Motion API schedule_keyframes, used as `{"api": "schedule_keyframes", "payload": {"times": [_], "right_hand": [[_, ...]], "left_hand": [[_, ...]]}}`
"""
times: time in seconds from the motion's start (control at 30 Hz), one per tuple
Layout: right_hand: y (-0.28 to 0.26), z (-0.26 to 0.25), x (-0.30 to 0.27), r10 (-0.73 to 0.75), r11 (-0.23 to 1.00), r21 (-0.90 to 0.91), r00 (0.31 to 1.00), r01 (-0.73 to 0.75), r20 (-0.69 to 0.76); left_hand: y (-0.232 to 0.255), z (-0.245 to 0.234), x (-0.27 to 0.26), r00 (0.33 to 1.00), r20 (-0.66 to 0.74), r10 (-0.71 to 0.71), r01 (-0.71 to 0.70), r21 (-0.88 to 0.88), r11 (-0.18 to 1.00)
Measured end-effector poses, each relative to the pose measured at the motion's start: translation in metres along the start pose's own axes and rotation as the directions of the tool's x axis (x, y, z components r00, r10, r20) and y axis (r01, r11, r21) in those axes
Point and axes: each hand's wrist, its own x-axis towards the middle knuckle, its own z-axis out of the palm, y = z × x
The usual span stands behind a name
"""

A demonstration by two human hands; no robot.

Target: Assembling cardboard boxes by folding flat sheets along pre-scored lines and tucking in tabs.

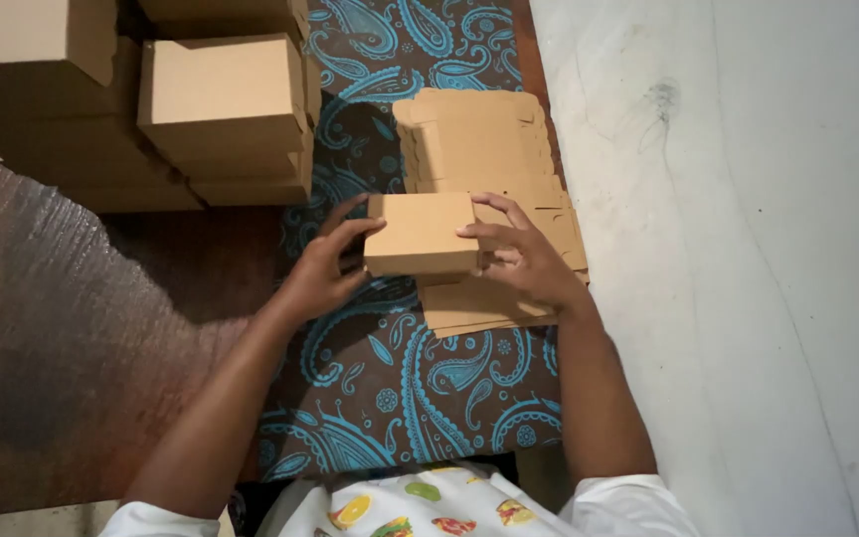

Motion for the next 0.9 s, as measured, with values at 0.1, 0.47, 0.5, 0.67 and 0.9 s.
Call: {"api": "schedule_keyframes", "payload": {"times": [0.1, 0.47, 0.5, 0.67, 0.9], "right_hand": [[-0.011, 0.004, 0.0, -0.009, 0.998, -0.056, 1.0, 0.008, -0.019], [0.008, 0.0, 0.0, 0.033, 0.992, -0.122, 0.999, -0.031, 0.007], [0.013, -0.001, 0.002, 0.027, 0.99, -0.136, 0.999, -0.023, 0.021], [0.008, -0.001, 0.005, 0.038, 0.974, -0.224, 0.999, -0.029, 0.034], [0.041, 0.022, 0.015, 0.097, 0.982, -0.124, 0.945, -0.141, -0.314]], "left_hand": [[0.014, -0.001, 0.002, 0.999, 0.0, 0.037, -0.037, 0.007, 0.999], [-0.017, -0.001, -0.001, 0.998, 0.036, 0.046, -0.054, 0.283, 0.958], [-0.025, 0.002, -0.003, 0.998, 0.042, 0.048, -0.059, 0.331, 0.942], [0.007, 0.008, -0.007, 0.999, 0.046, 0.006, -0.021, 0.348, 0.937], [0.005, 0.016, -0.005, 0.999, 0.017, -0.034, 0.026, 0.33, 0.944]]}}
